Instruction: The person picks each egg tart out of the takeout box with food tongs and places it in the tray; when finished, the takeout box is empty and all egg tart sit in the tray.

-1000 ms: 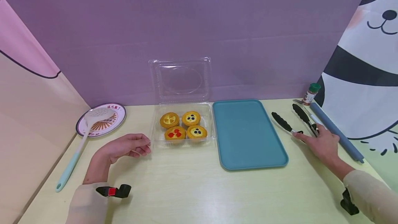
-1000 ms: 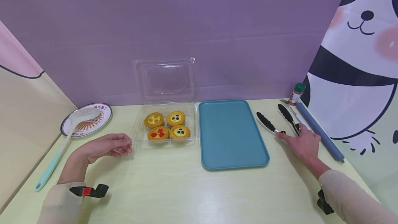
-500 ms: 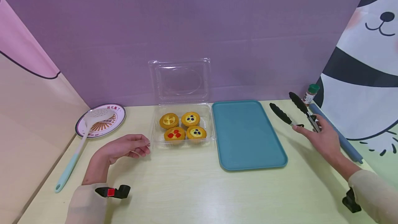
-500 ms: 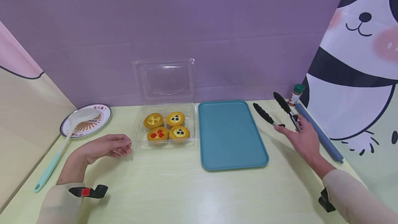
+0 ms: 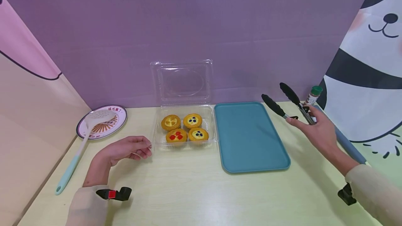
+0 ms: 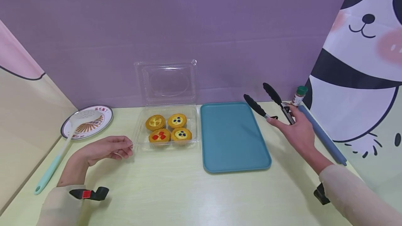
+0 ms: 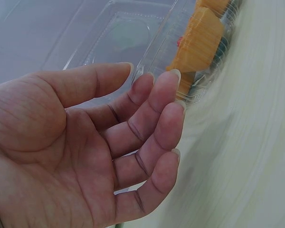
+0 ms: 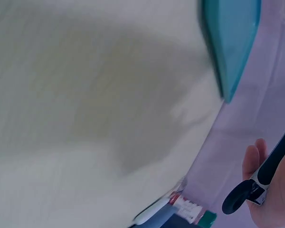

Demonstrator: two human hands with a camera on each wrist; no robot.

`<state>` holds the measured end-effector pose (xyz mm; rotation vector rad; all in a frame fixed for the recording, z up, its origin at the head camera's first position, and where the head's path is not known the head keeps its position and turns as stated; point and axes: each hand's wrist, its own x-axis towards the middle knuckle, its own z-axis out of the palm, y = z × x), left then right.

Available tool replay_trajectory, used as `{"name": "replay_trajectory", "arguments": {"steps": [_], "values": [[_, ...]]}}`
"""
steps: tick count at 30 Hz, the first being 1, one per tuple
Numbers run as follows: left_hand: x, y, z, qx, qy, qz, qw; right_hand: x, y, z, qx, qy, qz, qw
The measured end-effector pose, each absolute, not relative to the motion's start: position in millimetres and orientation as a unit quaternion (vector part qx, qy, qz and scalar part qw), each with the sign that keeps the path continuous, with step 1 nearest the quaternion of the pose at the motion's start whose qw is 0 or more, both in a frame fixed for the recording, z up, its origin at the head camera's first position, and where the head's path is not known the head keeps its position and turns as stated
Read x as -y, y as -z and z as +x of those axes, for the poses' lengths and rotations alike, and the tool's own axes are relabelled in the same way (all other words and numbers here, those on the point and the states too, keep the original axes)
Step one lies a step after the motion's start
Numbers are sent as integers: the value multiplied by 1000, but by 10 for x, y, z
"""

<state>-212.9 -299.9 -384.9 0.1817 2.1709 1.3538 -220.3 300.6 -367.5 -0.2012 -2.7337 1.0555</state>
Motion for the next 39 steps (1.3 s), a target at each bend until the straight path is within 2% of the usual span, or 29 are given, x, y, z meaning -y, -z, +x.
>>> {"name": "replay_trajectory", "arguments": {"steps": [11, 25, 39], "values": [[3010, 3848, -2126, -811, -506, 73, 284, -2792, 3546, -2210, 929, -352, -32, 110], [3008, 3861, -2131, -811, -506, 71, 284, -2467, 3529, -2285, 937, -286, 55, 192], [3011, 3871, -2141, -810, -508, 66, 285, -2077, 3509, -2373, 935, -255, 116, 216]]}}
